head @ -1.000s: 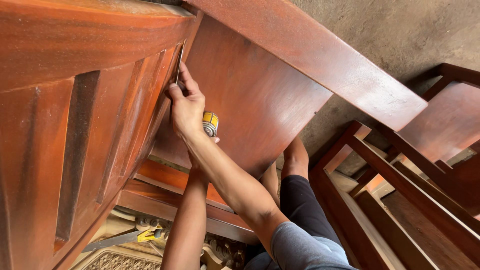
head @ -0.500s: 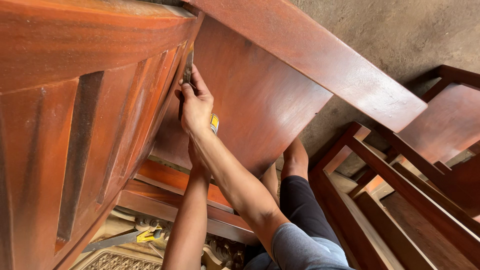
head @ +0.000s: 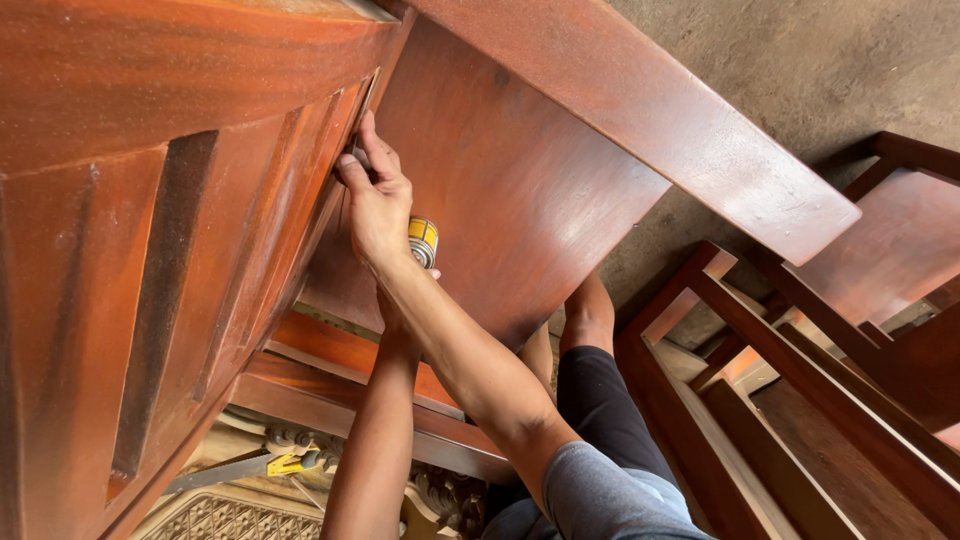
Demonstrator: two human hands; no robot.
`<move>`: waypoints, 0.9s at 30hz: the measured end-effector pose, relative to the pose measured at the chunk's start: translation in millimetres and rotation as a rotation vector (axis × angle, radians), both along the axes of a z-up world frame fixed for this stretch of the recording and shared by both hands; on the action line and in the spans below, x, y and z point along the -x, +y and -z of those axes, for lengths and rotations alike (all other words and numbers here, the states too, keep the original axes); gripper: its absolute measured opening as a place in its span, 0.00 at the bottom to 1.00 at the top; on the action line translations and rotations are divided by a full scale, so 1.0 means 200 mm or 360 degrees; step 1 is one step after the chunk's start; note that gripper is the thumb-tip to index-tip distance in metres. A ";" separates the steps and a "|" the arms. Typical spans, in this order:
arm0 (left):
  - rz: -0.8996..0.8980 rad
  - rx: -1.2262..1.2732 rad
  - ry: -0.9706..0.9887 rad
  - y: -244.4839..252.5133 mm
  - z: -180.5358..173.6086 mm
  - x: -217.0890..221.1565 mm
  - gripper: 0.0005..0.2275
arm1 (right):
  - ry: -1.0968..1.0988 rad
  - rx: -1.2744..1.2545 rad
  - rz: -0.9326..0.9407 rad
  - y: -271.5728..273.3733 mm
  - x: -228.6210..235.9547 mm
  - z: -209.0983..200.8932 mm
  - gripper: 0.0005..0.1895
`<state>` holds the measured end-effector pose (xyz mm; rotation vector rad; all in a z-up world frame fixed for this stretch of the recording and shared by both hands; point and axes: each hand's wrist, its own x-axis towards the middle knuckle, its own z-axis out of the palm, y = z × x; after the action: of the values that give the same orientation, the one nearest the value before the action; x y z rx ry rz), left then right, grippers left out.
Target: The person applies wood filler or putty to small cracks and joints on a wooden chair using a small knife. They dip the knife into a small can of filler and then press and smooth it into the wood, working on the backrest slats and then moving to the lower legs and joints while kneeling on the floor.
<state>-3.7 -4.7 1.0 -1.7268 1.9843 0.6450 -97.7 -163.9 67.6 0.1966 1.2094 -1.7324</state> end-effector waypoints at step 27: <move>-0.0027 0.0003 0.0005 0.00 0.02 0.00 0.27 | 0.0062 -0.0041 0.0002 -0.02 0.03 -0.13 0.30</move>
<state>-4.6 -5.4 -4.0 -1.7464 1.9751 0.6516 -102.8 -167.8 93.9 0.1801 1.2603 -1.7298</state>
